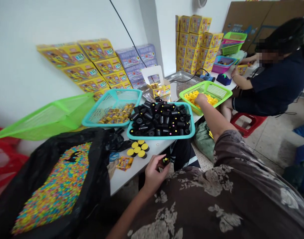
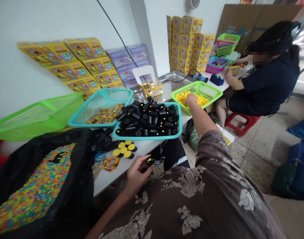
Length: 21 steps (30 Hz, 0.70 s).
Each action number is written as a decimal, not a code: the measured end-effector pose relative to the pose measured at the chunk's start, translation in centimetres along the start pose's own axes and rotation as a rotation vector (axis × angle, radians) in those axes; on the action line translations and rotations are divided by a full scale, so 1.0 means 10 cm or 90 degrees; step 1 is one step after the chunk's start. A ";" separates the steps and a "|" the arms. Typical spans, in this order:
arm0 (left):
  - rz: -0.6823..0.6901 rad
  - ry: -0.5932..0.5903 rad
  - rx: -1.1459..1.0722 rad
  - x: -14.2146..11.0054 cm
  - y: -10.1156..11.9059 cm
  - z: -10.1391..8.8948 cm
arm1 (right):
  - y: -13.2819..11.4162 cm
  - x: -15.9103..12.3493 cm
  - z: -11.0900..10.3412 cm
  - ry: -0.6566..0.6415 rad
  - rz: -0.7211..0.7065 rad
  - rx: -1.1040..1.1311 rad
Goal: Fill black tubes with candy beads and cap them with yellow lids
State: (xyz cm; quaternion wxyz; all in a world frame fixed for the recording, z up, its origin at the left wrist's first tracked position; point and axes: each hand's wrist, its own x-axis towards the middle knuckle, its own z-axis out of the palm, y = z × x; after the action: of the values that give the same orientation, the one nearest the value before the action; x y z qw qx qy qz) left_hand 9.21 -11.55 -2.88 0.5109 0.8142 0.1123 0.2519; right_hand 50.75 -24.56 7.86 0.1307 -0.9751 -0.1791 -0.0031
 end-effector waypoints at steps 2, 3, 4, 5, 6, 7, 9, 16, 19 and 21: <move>-0.022 -0.005 -0.010 -0.03 -0.01 0.02 | -0.02 -0.02 -0.02 -0.004 0.075 0.012; -0.031 -0.007 -0.014 -0.04 -0.02 0.03 | -0.03 -0.04 -0.04 -0.005 0.103 0.026; -0.039 -0.008 -0.018 -0.06 -0.02 0.03 | -0.05 -0.07 -0.06 -0.003 0.116 0.042; -0.044 -0.010 -0.020 -0.08 -0.03 0.04 | -0.07 -0.10 -0.08 0.002 0.121 0.062; -0.049 -0.010 -0.021 -0.09 -0.03 0.04 | -0.09 -0.14 -0.11 0.009 0.121 0.083; -0.054 -0.010 -0.021 -0.10 -0.03 0.04 | -0.12 -0.17 -0.14 0.017 0.117 0.105; -0.069 -0.002 -0.019 -0.12 -0.04 0.03 | -0.16 -0.23 -0.21 0.040 0.109 0.157; -0.117 0.056 -0.054 -0.14 -0.08 0.03 | -0.06 -0.48 -0.36 0.224 0.122 0.433; -0.096 0.065 -0.066 -0.14 -0.14 0.08 | -0.05 -1.07 -0.10 0.267 0.026 0.538; -0.072 0.062 -0.065 -0.14 -0.17 0.12 | -0.12 -1.67 0.15 0.201 -0.075 0.694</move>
State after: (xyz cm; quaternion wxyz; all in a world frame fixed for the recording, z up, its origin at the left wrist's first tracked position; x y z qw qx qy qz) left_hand 8.80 -12.28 -5.24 0.5592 0.7661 0.1702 0.2673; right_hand 34.62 -28.88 5.87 0.6396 -0.7430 -0.1869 -0.0629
